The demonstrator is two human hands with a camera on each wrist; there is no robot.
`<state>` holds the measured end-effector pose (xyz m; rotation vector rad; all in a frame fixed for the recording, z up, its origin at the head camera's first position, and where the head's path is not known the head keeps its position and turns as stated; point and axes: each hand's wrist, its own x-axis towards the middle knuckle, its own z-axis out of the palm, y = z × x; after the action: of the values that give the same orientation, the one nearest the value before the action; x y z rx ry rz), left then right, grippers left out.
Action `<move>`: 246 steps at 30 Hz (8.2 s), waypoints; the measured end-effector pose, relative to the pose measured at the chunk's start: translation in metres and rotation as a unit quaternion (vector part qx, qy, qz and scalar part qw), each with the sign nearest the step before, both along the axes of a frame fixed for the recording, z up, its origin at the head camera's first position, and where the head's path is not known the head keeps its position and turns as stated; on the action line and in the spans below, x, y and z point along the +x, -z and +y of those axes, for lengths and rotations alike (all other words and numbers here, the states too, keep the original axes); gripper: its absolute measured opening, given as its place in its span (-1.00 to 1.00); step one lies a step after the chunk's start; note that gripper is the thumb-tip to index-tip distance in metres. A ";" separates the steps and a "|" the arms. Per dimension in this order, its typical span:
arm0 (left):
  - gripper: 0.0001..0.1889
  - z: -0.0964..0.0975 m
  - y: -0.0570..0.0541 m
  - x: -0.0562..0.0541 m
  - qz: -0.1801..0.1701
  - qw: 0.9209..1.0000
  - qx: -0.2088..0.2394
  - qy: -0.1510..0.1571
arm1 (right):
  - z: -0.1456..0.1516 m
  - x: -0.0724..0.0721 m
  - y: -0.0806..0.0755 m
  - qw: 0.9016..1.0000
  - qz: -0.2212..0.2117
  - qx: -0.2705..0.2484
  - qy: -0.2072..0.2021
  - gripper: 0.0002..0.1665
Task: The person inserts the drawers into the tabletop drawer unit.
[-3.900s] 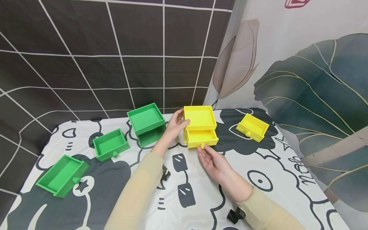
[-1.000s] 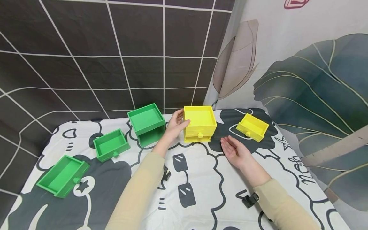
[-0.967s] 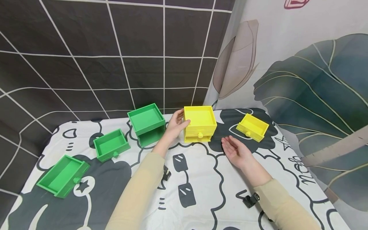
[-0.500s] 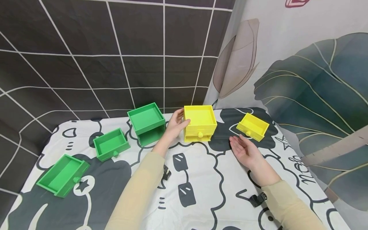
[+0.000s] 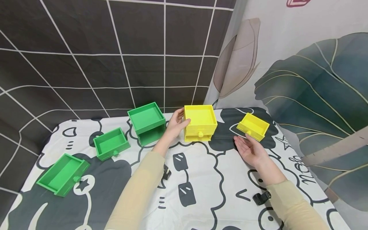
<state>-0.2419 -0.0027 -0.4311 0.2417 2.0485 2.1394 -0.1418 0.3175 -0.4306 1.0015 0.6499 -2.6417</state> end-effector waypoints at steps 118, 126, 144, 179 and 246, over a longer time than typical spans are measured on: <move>-0.28 0.000 0.002 -0.001 -0.007 1.000 -0.011 -0.004 | -0.019 0.013 -0.008 0.997 -0.033 0.065 0.004 -0.93; -0.27 0.001 0.002 0.000 -0.004 1.000 -0.002 -0.001 | -0.030 0.020 -0.007 0.997 -0.027 0.074 -0.020 -0.89; -0.27 0.001 0.000 0.000 -0.005 1.000 -0.006 -0.007 | -0.049 0.038 -0.007 0.993 -0.019 0.106 -0.051 -0.83; -0.28 0.001 0.003 -0.002 0.006 1.000 0.008 -0.001 | -0.071 0.075 0.005 0.977 0.016 0.169 -0.126 -0.72; -0.26 0.001 0.001 -0.001 -0.003 1.000 -0.009 -0.003 | -0.149 0.051 0.008 0.969 0.047 0.194 -0.148 -0.90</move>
<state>-0.2427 -0.0014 -0.4316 0.2276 2.0677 2.1205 -0.0906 0.1680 -0.4382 0.7933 1.2692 -2.3569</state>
